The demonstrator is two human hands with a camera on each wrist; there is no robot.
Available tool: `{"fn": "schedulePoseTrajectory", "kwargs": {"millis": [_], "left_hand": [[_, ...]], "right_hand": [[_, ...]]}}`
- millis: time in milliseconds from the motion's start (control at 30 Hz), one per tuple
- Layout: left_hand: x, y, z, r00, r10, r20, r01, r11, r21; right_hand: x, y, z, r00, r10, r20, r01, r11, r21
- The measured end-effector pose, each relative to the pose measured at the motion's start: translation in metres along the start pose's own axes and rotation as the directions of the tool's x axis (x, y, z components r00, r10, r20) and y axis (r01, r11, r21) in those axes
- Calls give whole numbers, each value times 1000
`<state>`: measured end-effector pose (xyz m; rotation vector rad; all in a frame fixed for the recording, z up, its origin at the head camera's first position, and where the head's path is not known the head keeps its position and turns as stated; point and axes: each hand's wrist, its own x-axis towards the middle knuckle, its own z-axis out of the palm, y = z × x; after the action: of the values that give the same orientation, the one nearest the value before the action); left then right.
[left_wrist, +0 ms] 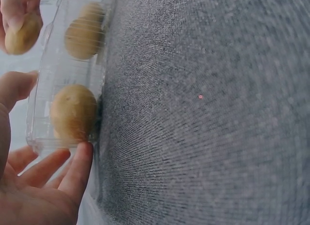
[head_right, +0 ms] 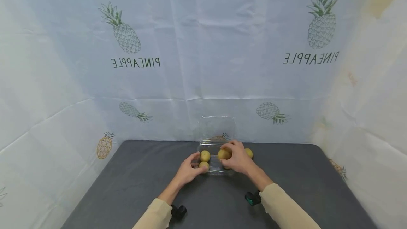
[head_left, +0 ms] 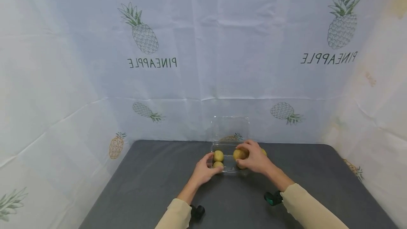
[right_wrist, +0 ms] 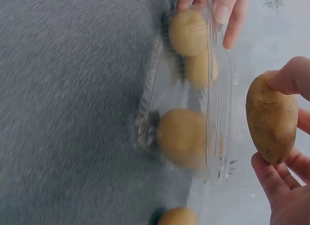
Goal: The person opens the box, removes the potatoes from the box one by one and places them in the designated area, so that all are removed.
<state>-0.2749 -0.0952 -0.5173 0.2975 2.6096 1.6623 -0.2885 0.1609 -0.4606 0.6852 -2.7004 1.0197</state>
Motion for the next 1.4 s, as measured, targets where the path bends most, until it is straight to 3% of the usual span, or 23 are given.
{"fn": "schedulePoseTrajectory", "kwargs": {"millis": [633,1067,1400], "left_hand": [[2,-1,-4,1000,-11,11,11,1000,5],[1,0,-3,1000,-16,6,16,1000,1],[-2,1,0,1000,-21,7,21,1000,14]], "right_hand": [[-20,31,-37,999,-16,-41,15,999,-36],[-31,58,-58,995,37,-97,-44,997,-65],[-40,84,-65,984,130,-120,-137,989,-48]]}}
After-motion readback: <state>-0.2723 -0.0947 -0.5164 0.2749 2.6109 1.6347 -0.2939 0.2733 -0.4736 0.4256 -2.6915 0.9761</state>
